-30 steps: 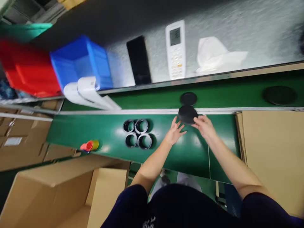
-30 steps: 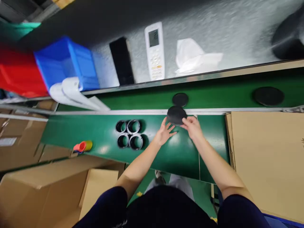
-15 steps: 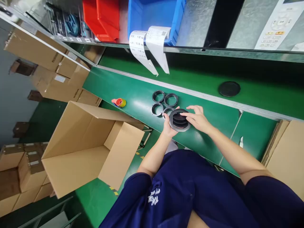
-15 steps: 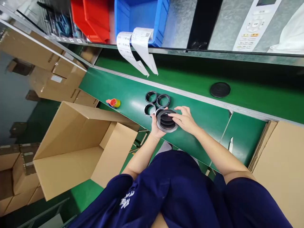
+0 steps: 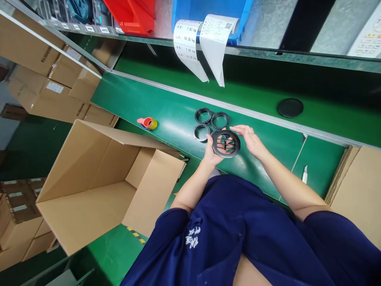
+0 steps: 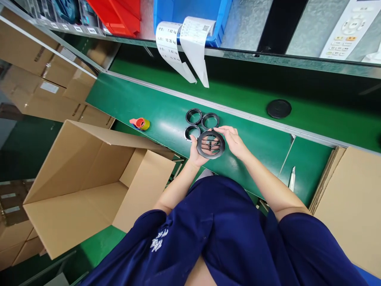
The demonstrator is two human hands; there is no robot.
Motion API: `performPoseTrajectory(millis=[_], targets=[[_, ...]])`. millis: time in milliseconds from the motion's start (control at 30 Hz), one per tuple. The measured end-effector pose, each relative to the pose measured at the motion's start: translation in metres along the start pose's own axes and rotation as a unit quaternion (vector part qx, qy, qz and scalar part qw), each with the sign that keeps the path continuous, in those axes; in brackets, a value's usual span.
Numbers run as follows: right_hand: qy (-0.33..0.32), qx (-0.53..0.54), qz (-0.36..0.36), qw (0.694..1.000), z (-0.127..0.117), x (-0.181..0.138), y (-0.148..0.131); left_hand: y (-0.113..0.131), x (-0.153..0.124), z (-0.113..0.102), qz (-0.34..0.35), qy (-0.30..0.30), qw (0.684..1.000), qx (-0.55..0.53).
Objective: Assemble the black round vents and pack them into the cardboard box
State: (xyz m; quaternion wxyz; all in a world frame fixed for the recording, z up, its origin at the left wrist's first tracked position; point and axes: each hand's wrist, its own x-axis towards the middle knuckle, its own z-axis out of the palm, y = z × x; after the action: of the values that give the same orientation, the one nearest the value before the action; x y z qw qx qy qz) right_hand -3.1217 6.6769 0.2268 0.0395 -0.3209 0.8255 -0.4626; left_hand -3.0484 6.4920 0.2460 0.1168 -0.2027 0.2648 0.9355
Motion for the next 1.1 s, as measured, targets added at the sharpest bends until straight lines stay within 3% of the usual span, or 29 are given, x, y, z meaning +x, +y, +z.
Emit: performPoseTrajectory(millis=[100,167,267,333,367,433,467,533,600,700,733,833,967,1100], targets=[[-0.064,-0.066,-0.087,0.992,0.022,-0.011,-0.001,0.002,0.006,-0.009,-0.007,0.037,0.999,-0.032],[-0.123,-0.099,-0.107,0.982,0.035,-0.015,-0.003,0.000,0.010,-0.015,-0.041,0.056,0.997,-0.042],[-0.190,-0.120,-0.054,0.973,0.051,-0.006,-0.001,-0.002,0.016,-0.025,-0.082,0.066,0.994,-0.037],[-0.225,-0.117,-0.020,0.967,0.060,0.013,0.006,0.001,0.020,-0.035,-0.074,0.076,0.994,-0.018],[-0.227,-0.118,-0.003,0.967,0.064,0.026,0.011,0.003,0.023,-0.042,-0.056,0.088,0.994,0.014],[-0.187,-0.140,0.043,0.971,0.074,0.059,0.025,0.007,0.027,-0.059,0.010,0.122,0.976,0.183],[-0.154,-0.162,0.067,0.972,0.079,0.077,0.034,0.008,0.028,-0.069,0.049,0.137,0.948,0.282],[-0.105,-0.212,0.098,0.967,0.093,0.112,0.051,0.005,0.028,-0.089,0.108,0.138,0.862,0.475],[-0.103,-0.257,0.102,0.956,0.108,0.138,0.066,-0.005,0.026,-0.107,0.118,0.099,0.753,0.640],[-0.129,-0.307,0.102,0.937,0.122,0.148,0.087,-0.022,0.021,-0.127,0.100,0.031,0.552,0.827],[-0.129,-0.320,0.108,0.932,0.122,0.144,0.093,-0.027,0.019,-0.132,0.099,0.019,0.512,0.853],[-0.111,-0.344,0.147,0.921,0.105,0.122,0.105,-0.034,0.012,-0.142,0.112,-0.005,0.466,0.878],[-0.088,-0.338,0.180,0.920,0.067,0.100,0.101,-0.031,0.006,-0.151,0.128,-0.027,0.446,0.886],[-0.037,-0.307,0.156,0.938,0.063,0.104,0.089,-0.024,0.008,-0.153,0.151,-0.036,0.429,0.890]])
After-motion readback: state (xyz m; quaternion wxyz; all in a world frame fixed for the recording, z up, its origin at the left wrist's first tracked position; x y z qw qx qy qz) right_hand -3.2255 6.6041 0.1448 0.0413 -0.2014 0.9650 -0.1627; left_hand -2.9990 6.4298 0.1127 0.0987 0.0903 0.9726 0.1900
